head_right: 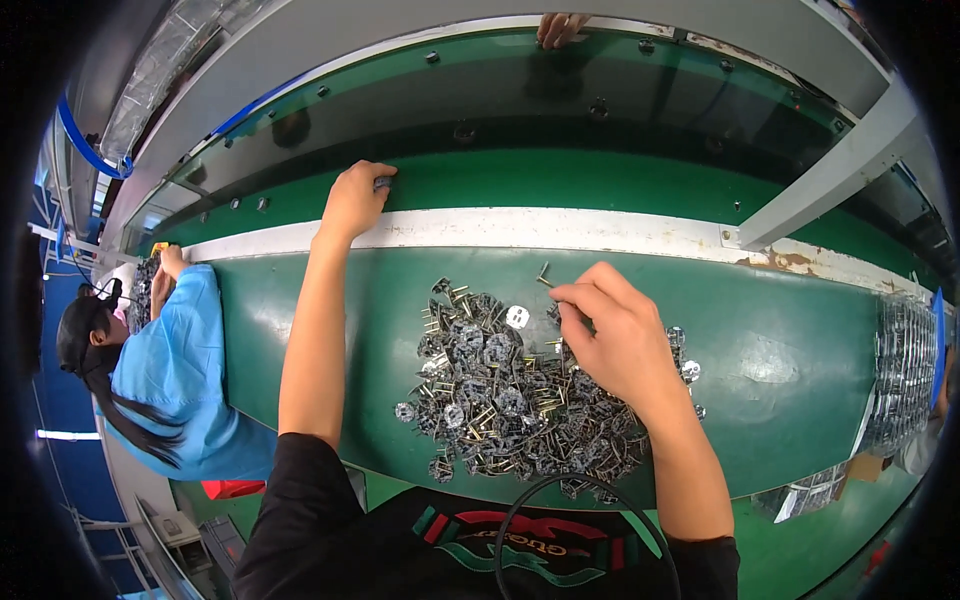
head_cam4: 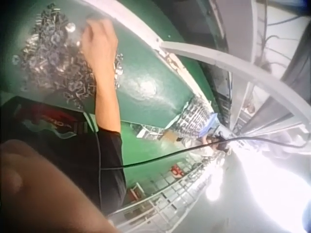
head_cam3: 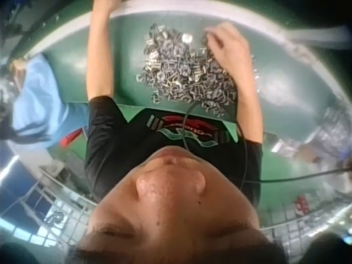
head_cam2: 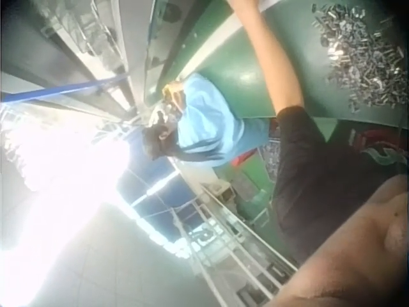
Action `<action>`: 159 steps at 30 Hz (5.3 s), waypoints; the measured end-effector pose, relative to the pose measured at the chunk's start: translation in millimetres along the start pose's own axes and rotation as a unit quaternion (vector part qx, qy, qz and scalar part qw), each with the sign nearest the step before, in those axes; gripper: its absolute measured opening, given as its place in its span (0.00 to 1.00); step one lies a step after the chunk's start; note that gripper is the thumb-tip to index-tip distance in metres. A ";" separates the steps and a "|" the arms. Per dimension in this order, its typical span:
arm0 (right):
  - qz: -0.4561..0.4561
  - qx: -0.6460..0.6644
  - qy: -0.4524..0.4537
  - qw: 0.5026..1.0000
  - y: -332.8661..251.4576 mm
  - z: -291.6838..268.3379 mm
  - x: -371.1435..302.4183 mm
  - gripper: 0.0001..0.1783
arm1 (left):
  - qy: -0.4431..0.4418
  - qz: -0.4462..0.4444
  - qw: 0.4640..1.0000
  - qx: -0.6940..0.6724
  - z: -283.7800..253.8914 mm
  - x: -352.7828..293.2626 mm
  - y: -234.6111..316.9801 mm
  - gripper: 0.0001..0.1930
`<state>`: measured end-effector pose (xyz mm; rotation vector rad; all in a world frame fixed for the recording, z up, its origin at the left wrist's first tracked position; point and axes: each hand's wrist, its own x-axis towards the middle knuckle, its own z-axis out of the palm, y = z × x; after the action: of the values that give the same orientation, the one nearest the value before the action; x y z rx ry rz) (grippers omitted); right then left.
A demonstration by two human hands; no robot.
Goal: The person assembles small metal pins into plastic housings by hand, taking the pins from a storage bin and inserting them into the housings.
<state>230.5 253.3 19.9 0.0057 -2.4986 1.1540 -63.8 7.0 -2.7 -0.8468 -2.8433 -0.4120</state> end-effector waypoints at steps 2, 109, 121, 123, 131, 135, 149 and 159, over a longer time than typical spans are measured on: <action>-0.031 0.003 0.033 0.999 -1.8 1.0 0.9 0.10 | 0.020 -0.024 0.999 -0.031 -8.1 -9.1 4.0 0.16; -0.075 0.052 0.093 0.991 -39.5 19.3 -16.8 0.10 | -0.062 -0.062 0.788 -0.609 -14.5 -172.6 174.9 0.21; -0.075 -0.053 0.114 0.989 -36.6 35.9 -23.6 0.10 | -0.028 -0.037 0.820 -0.571 -11.3 -178.4 174.1 0.20; -0.134 -0.048 0.126 0.982 -32.8 34.7 -18.7 0.10 | -0.034 -0.034 0.740 -0.671 -16.3 -175.0 172.8 0.18; -0.130 -0.069 -0.038 0.988 -32.8 -1.3 -12.6 0.18 | -0.043 -0.111 0.712 -0.692 -27.3 -156.5 169.3 0.13; 0.004 -0.223 -0.073 0.972 -3.6 -52.5 3.5 0.16 | 0.022 -0.098 0.803 -0.587 -20.9 -127.8 127.1 0.09; 0.144 -0.082 -0.113 0.980 25.5 -57.1 -0.1 0.10 | 0.094 -0.094 0.960 -0.248 28.3 77.4 0.1 0.13; 0.149 0.085 -0.097 0.980 32.3 -53.4 3.2 0.10 | 0.283 -0.008 0.959 0.028 65.5 223.1 -85.5 0.19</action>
<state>240.6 314.3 28.7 -0.2273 -2.6246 1.5529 -300.4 72.7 -35.5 -0.5768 -2.3178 -0.4810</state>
